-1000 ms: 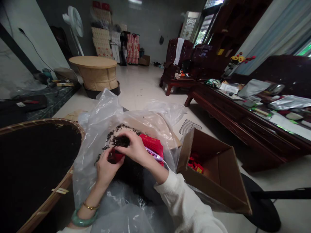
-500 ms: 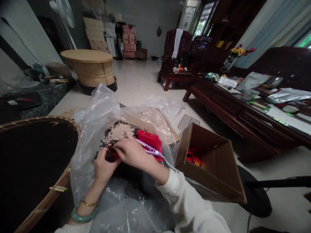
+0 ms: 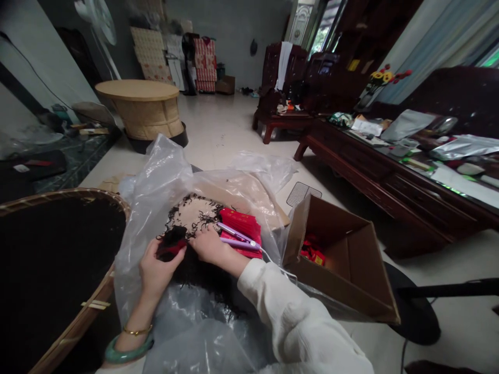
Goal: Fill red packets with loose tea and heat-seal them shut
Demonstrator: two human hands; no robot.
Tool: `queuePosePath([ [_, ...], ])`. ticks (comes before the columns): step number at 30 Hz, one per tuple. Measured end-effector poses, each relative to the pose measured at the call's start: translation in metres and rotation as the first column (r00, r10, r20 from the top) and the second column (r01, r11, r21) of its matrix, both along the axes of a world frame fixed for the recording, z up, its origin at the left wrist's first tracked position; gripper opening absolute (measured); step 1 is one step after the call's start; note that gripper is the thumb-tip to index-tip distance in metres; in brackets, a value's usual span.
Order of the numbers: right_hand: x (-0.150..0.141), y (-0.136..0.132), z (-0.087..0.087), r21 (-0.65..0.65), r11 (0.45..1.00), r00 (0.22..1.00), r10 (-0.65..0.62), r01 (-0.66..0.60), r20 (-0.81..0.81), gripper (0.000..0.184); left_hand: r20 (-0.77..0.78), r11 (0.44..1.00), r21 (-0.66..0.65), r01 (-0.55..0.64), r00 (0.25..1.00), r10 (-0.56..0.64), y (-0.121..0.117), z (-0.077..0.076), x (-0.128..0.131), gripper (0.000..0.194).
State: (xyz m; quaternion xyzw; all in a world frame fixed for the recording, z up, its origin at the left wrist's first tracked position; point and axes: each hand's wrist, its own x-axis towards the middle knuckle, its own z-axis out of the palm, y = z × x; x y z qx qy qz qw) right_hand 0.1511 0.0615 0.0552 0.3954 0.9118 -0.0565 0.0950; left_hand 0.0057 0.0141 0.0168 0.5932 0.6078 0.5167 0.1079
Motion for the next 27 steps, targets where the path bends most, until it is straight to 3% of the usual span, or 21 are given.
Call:
queuePosePath([
  [5, -0.001, 0.0, 0.001, -0.03, 0.999, 0.996, 0.035, -0.038, -0.085, 0.021, 0.008, 1.0, 0.009, -0.009, 1.0, 0.009, 0.001, -0.001, -0.002, 0.034],
  [9, 0.017, 0.004, 0.024, -0.018, 1.0, 0.982, -0.006, 0.003, -0.19, 0.023, 0.015, 1.0, -0.009, -0.024, 1.0, 0.024, 0.001, 0.0, -0.002, 0.034],
  [11, 0.03, 0.006, 0.044, -0.084, 0.994, 0.903, -0.094, 0.065, -0.419, 0.021, 0.012, 1.0, -0.008, -0.02, 1.0, 0.02, 0.0, 0.001, -0.001, 0.033],
  [13, 0.039, 0.005, 0.065, -0.139, 0.983, 0.773, -0.179, 0.118, -0.608, 0.023, 0.012, 1.0, -0.006, -0.007, 1.0, 0.007, 0.001, 0.003, 0.003, 0.033],
  [15, 0.041, 0.002, 0.083, -0.155, 0.98, 0.686, -0.197, 0.122, -0.7, 0.025, 0.01, 1.0, -0.003, -0.001, 1.0, 0.001, 0.001, 0.005, 0.007, 0.032],
  [17, 0.037, -0.002, 0.095, -0.143, 0.985, 0.668, -0.17, 0.095, -0.725, 0.024, -0.006, 1.0, -0.005, -0.002, 1.0, 0.002, 0.002, 0.005, 0.011, 0.033],
  [21, 0.025, -0.009, 0.101, -0.12, 0.992, 0.687, -0.106, 0.028, -0.719, 0.031, -0.043, 1.0, 0.005, -0.024, 0.999, 0.024, 0.002, 0.005, 0.015, 0.035],
  [24, 0.027, -0.014, 0.099, -0.154, 0.988, 0.652, -0.132, 0.024, -0.746, 0.038, -0.019, 1.0, 0.004, -0.023, 1.0, 0.023, 0.001, 0.004, 0.014, 0.036],
  [27, 0.031, -0.022, 0.096, -0.105, 0.994, 0.654, -0.105, 0.04, -0.749, 0.029, -0.002, 1.0, -0.014, -0.024, 1.0, 0.024, 0.0, 0.001, 0.012, 0.037],
])
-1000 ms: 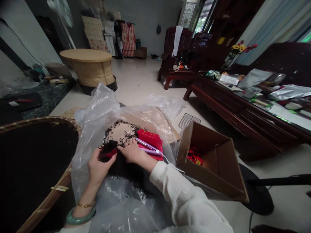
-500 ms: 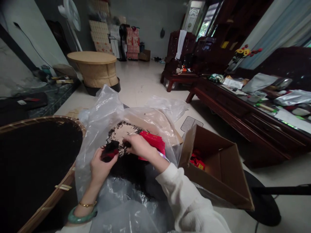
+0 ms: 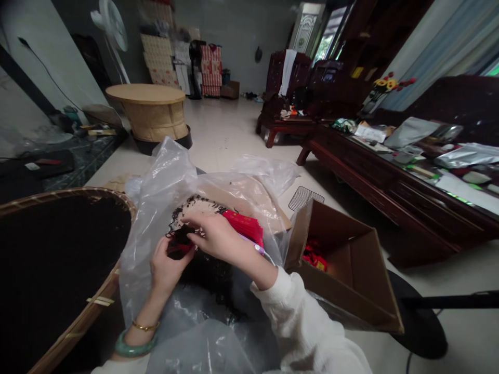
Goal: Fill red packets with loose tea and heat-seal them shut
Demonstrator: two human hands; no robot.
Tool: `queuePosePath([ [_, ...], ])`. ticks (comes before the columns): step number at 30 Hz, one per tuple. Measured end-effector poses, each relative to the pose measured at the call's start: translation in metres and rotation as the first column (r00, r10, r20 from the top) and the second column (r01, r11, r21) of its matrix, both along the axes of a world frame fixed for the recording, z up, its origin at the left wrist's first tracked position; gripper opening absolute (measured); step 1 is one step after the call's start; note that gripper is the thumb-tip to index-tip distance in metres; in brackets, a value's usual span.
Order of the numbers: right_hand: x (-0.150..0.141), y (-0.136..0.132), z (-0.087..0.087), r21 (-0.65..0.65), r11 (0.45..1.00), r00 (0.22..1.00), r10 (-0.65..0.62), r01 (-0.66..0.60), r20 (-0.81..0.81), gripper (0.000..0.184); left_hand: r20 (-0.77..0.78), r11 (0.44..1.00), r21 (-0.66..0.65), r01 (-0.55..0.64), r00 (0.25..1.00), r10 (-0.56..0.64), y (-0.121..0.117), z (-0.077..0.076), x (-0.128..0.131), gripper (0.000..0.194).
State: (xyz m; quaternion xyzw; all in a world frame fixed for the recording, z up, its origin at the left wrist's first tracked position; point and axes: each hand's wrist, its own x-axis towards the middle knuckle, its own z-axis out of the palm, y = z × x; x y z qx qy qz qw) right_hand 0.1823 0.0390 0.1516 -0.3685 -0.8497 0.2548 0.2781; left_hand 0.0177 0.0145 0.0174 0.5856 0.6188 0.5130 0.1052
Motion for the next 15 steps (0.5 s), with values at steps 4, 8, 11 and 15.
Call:
queuePosePath([
  [4, -0.007, -0.012, -0.013, 0.117, 0.991, 0.963, 0.038, -0.072, 0.266, 0.016, -0.025, 1.0, 0.007, -0.013, 1.0, 0.014, -0.001, -0.005, 0.0, 0.038],
  [8, -0.014, -0.016, -0.034, 0.106, 0.985, 0.934, 0.094, -0.138, 0.345, 0.018, 0.001, 1.0, 0.008, 0.001, 1.0, -0.001, -0.003, -0.008, 0.004, 0.04],
  [11, -0.005, -0.013, -0.037, 0.082, 0.988, 0.974, 0.114, -0.132, 0.197, 0.028, 0.024, 1.0, -0.006, -0.001, 1.0, 0.001, -0.005, -0.008, 0.007, 0.047],
  [15, 0.013, -0.004, -0.032, 0.071, 0.997, 0.999, -0.014, 0.017, -0.042, 0.023, 0.027, 1.0, -0.012, -0.024, 0.999, 0.025, -0.006, -0.005, 0.006, 0.047],
])
